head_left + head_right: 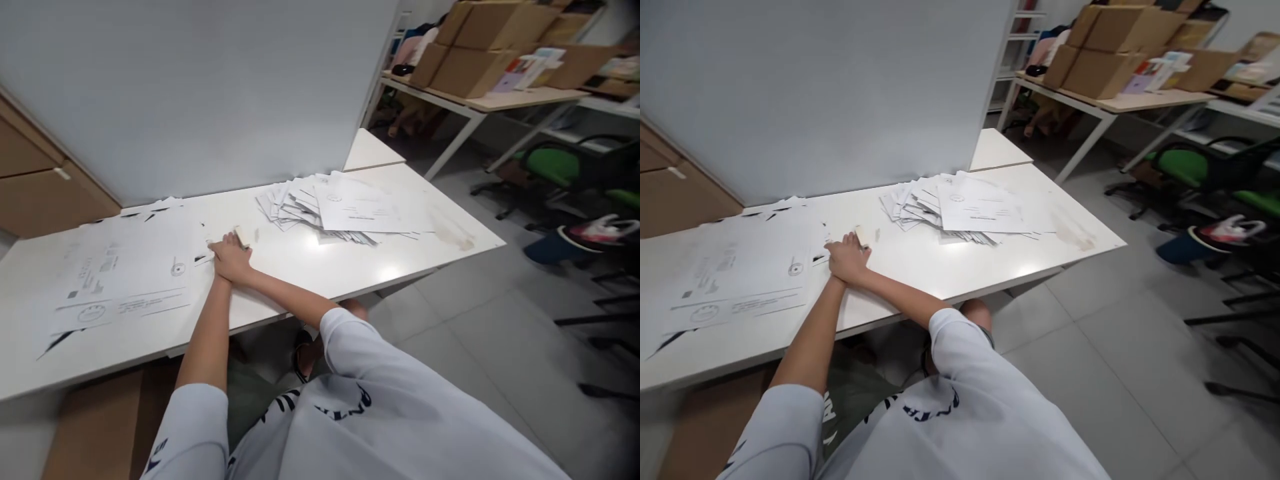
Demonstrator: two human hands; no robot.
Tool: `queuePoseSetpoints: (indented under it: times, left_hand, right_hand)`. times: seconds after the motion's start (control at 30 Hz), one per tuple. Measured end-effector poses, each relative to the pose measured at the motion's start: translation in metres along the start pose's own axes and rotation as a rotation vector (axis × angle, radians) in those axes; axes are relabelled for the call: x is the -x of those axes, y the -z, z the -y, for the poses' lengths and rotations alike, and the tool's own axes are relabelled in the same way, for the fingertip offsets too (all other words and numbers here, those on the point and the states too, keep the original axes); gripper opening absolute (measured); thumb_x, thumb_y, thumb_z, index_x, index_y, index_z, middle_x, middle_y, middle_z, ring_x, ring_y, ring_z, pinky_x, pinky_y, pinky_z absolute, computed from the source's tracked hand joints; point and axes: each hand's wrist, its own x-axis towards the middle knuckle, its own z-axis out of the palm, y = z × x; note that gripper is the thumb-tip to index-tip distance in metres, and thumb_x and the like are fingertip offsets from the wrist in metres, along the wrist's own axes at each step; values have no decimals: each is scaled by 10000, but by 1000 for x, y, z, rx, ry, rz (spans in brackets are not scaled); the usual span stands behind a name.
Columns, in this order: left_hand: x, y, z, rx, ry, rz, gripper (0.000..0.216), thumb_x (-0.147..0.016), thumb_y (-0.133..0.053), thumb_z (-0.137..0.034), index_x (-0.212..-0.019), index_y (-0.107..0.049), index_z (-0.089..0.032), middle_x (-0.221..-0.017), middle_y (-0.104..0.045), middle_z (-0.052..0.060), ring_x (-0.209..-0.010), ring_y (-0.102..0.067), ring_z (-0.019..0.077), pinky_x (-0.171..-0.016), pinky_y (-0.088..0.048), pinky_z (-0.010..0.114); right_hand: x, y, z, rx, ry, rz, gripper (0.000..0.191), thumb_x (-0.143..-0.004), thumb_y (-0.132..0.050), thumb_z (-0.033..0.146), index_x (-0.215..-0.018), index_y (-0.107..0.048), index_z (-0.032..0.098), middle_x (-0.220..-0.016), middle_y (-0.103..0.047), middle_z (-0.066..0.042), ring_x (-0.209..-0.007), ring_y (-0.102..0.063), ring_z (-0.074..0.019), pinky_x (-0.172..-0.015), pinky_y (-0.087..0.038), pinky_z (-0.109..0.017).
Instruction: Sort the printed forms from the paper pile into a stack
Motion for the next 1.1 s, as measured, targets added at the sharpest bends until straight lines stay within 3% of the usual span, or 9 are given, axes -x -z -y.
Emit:
queuePoseSetpoints:
  times: [0.1, 0.17, 0.27, 0.37, 0.53, 0.67, 0.8, 0.93, 1.1]
  left_hand:
    - [0, 5, 1, -82, 46, 36, 720, -919, -407, -443, -1541, -297, -96, -1603, -294, 211, -1513, -199, 360, -1219, -130, 586]
    - [0, 7, 0, -90, 56, 37, 747, -915, -385, -474, -1533, -296, -65, -1602, -279, 228, -1510, -206, 365, -1213, -144, 596]
    - [-1, 9, -3, -98, 64, 25, 745, -920, -360, -485, -1521, -313, -48, -1599, -283, 232, -1510, -206, 363, -1218, -140, 587]
    - [-1, 10, -4, -102, 70, 31, 757, -921, -351, -483, -1522, -298, -26, -1601, -277, 238, -1514, -194, 361, -1226, -126, 574]
    - [4, 19, -8, -69, -24, 30, 829, -913, -372, -461, -1582, -90, -61, -1645, -189, 180, -1535, -132, 311, -1244, -138, 511]
    - [9, 26, -13, -108, -294, 94, 780, -906, -384, -401, -1597, -112, -161, -1663, -183, 67, -1545, -76, 243, -1265, -92, 425]
    - [8, 26, -13, -114, -273, 71, 740, -916, -359, -386, -1583, -173, -124, -1641, -253, 102, -1538, -131, 253, -1261, -143, 426]
    - [5, 24, -10, -83, -243, 9, 721, -923, -367, -380, -1559, -217, -77, -1607, -306, 172, -1517, -215, 300, -1234, -236, 484]
    - [3, 23, -8, -65, -212, -27, 707, -927, -380, -359, -1558, -219, -81, -1604, -298, 192, -1503, -246, 328, -1215, -274, 522]
  right_hand:
    - [22, 67, -45, 86, 104, -28, 482, -809, -496, 148, -1259, -638, 245, -1337, -622, -18, -1281, -502, -272, -1135, -349, -436]
    - [37, 120, -80, 171, 95, -150, 443, -826, -487, 158, -1236, -652, 164, -1362, -600, -113, -1328, -457, -296, -1172, -289, -469]
    - [57, 192, -126, 314, 26, -287, 444, -881, -476, 233, -1294, -617, 149, -1429, -543, -147, -1361, -430, -297, -1186, -261, -473]
    - [73, 235, -156, 463, -126, -318, 599, -864, -581, 370, -1411, -509, 137, -1570, -371, -158, -1464, -280, -335, -1214, -158, -505]
    - [95, 245, -190, 506, -357, -297, 766, -898, -530, 499, -1526, -319, 115, -1636, -210, -168, -1514, -157, -339, -1206, -68, -574]
    - [107, 233, -212, 383, -523, -674, 668, -991, -273, 498, -1492, -376, 68, -1583, -317, -219, -1490, -223, -349, -1188, -62, -623]
    - [111, 234, -223, 336, -646, -914, 745, -976, -256, 572, -1473, -402, 36, -1551, -330, -287, -1476, -221, -394, -1161, -64, -673]
    - [93, 261, -221, 455, -721, -729, 800, -971, -314, 557, -1516, -272, -27, -1619, -134, -286, -1518, -83, -361, -1190, -140, -585]
    - [54, 296, -223, 449, -701, -448, 860, -933, -430, 583, -1562, -170, 57, -1650, -52, -228, -1528, -45, -330, -1193, -138, -584]
